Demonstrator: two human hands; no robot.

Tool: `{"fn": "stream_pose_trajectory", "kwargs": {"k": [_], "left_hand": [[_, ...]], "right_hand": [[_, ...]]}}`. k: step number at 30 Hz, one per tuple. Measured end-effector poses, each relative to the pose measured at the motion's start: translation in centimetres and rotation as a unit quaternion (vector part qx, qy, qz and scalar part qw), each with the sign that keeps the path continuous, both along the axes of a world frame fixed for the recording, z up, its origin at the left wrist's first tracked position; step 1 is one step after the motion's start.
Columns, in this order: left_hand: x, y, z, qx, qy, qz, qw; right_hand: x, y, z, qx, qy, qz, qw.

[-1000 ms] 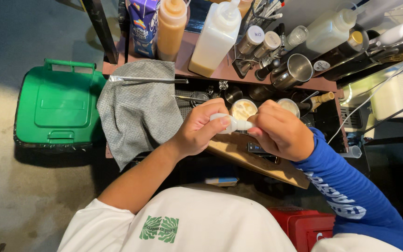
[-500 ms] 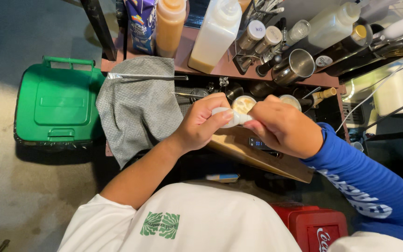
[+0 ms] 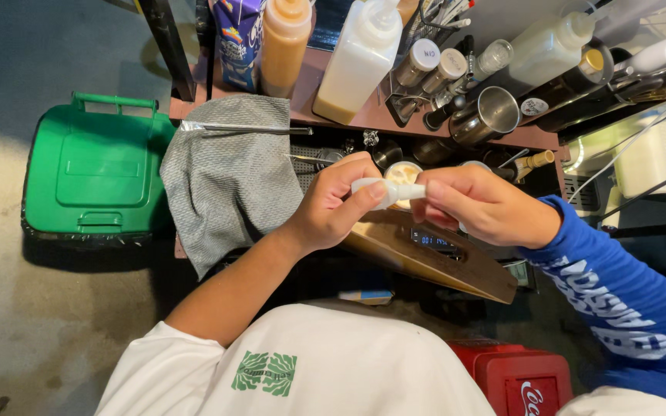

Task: The person retrieves a wooden serving tray and applies glue to a damaged corner joint using a small white bottle. After applying the adhesive, they place two iced coffee drinks and two straws onto the tray and carry it to a table.

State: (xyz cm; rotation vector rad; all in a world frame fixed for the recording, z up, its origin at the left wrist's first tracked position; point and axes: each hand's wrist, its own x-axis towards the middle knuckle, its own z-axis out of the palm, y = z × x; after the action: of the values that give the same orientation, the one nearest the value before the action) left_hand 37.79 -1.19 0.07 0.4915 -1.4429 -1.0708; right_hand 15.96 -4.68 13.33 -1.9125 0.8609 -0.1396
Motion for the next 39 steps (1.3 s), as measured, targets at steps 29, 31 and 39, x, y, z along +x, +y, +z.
{"fn": "stream_pose_trajectory", "kwargs": {"k": [29,31,39], "left_hand": [[0.0,-0.1,1.9,-0.095,-0.168,0.018,0.981],[0.0,-0.2,1.7,-0.066,-0.177,0.004,0.982],[-0.8,-1.5,-1.1,0.017,-0.010,-0.168,0.986]], "right_hand": [[4.2,0.8,-1.5,-0.386,-0.073,-0.037,0.919],[3.9,0.2,-2.0,-0.385,-0.106,-0.032,0.916],[2.9,-1.0,-2.9,-0.368,-0.152,0.012,0.917]]}}
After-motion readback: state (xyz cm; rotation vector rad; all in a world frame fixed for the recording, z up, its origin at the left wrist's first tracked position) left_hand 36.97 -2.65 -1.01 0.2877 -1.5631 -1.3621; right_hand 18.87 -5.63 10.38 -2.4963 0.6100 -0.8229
